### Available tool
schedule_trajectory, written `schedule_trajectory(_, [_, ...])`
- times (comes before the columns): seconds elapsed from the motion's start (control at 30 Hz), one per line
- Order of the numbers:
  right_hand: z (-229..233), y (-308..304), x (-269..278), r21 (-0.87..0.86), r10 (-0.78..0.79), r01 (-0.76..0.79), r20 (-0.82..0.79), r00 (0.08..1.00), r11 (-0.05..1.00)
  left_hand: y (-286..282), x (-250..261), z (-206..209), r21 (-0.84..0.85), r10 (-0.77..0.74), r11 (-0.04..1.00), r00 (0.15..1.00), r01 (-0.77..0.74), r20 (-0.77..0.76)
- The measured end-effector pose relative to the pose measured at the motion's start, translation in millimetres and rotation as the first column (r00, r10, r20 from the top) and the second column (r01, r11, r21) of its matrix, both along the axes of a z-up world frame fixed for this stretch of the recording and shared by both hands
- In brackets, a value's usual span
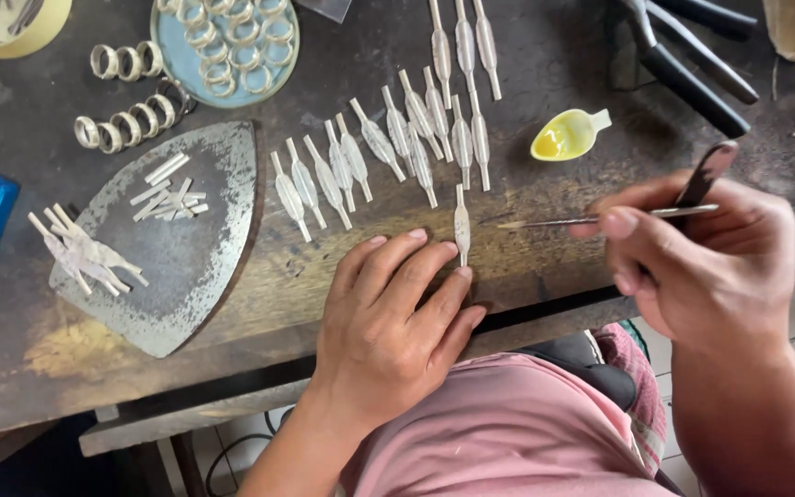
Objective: Applying adhesive to small silver jewelry components using a fine brush and tweezers on a workbench.
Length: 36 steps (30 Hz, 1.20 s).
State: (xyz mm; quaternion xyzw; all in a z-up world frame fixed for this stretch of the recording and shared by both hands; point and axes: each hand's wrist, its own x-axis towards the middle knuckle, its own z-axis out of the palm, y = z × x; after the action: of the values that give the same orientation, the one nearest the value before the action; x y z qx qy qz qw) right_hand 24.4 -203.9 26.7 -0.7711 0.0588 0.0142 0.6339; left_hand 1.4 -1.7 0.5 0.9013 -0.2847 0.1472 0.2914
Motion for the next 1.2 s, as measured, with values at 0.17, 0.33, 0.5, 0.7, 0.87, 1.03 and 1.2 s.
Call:
schedule_trajectory(0.17, [-3.7,12.6,-3.5,-0.022,0.113,-0.113,-0.026,0.993,0.993,0.8,-1.0,0.5,0.007,0.006,1.000,1.000,-0.006,-0.015])
schedule_trajectory(0.33, [-6.8,14.4,-3.6,-0.096,0.116,-0.117,-0.017,0.993,0.989,0.9,-1.1,0.9,0.000,0.003,1.000,1.000,-0.003,-0.012])
schedule_trajectory(0.5, [-6.1,14.0,-5.4,-0.125,0.099,-0.104,-0.048,0.994,0.987,0.7,-1.2,1.1,-0.001,0.010,1.000,1.000,-0.010,-0.011])
schedule_trajectory(0.7, [-6.3,15.2,-4.9,-0.135,0.103,-0.105,-0.020,0.994,0.985,0.9,-0.9,1.8,0.010,0.006,1.000,1.000,-0.006,-0.022])
schedule_trajectory(0.87, [-2.2,13.6,-5.3,-0.145,0.134,-0.139,-0.043,0.990,0.980,1.2,-1.5,1.5,0.008,0.006,1.000,1.000,-0.005,-0.028])
schedule_trajectory(1.03, [-8.3,5.0,0.9,-0.001,0.009,-0.009,0.067,0.998,1.000,0.5,-0.4,1.0,-0.024,-0.027,0.999,1.000,0.027,-0.015])
schedule_trajectory(1.2, [-8.1,-13.5,15.7,-0.008,-0.141,0.144,0.150,0.979,0.990,-2.1,0.9,-0.5,0.033,0.009,0.999,1.000,-0.009,0.001])
